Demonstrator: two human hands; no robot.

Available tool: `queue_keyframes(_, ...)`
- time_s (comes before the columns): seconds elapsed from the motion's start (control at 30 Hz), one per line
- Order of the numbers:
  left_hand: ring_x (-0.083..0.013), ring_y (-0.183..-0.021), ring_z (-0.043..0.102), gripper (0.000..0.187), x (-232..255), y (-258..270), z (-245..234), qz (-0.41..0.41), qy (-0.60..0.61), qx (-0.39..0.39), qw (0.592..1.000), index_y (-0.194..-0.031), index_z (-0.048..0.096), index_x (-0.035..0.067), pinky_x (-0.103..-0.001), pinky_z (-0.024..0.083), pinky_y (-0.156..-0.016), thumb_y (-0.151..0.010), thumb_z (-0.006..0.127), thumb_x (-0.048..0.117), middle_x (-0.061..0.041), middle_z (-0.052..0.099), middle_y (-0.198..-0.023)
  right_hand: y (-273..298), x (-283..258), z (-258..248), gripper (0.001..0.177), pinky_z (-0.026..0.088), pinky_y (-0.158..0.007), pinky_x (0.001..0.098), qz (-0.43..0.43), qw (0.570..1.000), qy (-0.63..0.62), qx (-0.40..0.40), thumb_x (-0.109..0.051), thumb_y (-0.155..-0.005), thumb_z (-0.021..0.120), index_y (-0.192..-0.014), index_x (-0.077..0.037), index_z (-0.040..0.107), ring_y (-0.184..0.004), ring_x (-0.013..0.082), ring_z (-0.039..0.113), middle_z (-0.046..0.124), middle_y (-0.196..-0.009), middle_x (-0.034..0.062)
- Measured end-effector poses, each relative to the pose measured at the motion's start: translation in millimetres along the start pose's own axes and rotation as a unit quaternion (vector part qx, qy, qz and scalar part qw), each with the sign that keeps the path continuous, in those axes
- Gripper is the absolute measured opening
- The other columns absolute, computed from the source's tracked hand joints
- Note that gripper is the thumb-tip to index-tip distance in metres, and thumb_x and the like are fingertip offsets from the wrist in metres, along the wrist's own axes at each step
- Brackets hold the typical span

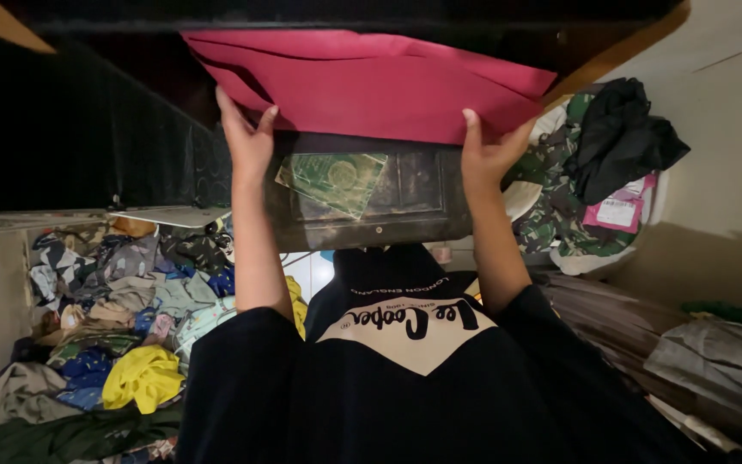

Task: Organizing various colored folders by placing them into a storage container on the floor.

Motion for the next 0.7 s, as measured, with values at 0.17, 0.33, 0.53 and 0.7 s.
queue_keyframes(0.17, -0.0297, -0.157, 0.033, 0.098, -6, -1, 2, -0.009, -0.014, 0.020, 1.000, -0.162, 0.016, -0.004, -0.037, 0.025, -0.130, -0.092, 0.084, -0.008, -0.024, 0.032, -0.166, 4, 17, 1, 0.096, 0.041, -0.124, 0.0401, 0.006, 1.000, 0.011, 0.016, -0.006, -0.098, 0.087, -0.162, 0.006, 0.016, -0.144, 0.0318, 0.049, 0.041, -0.158, 0.0238)
queue_keyframes(0.33, -0.0305, -0.155, 0.034, 0.100, -14, -4, 5, 0.009, -0.034, 0.058, 0.998, -0.161, 0.016, -0.004, -0.038, 0.026, -0.129, -0.088, 0.084, -0.012, -0.023, 0.032, -0.164, -2, 24, 11, 0.095, 0.036, -0.127, 0.0446, 0.025, 0.988, 0.148, 0.040, -0.015, -0.100, 0.085, -0.160, 0.009, 0.015, -0.147, 0.0375, 0.046, 0.038, -0.158, 0.0282)
queue_keyframes(0.53, -0.0295, -0.146, 0.047, 0.095, 10, -6, 13, -0.008, 0.003, 0.081, 0.997, -0.159, 0.025, 0.000, -0.036, 0.034, -0.124, -0.083, 0.080, -0.017, -0.020, 0.046, -0.156, -13, 25, 17, 0.094, 0.027, -0.129, 0.0500, 0.019, 0.976, 0.210, 0.044, -0.022, -0.102, 0.081, -0.158, 0.012, 0.013, -0.152, 0.0450, 0.037, 0.032, -0.162, 0.0327)
queue_keyframes(0.7, -0.0292, -0.143, 0.051, 0.090, 21, -7, 15, -0.009, 0.007, 0.095, 0.995, -0.156, 0.030, 0.002, -0.036, 0.036, -0.122, -0.082, 0.078, -0.019, -0.019, 0.051, -0.151, -19, 20, 23, 0.090, 0.034, -0.130, 0.0473, 0.003, 0.983, 0.179, 0.035, -0.018, -0.102, 0.081, -0.161, 0.004, 0.017, -0.151, 0.0388, 0.044, 0.037, -0.161, 0.0274)
Point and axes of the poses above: each hand's wrist, its own y-axis away from the middle knuckle, its own z-axis out of the palm, x = y × z, the point moved 7 cm from there along -y, towards the middle knuckle
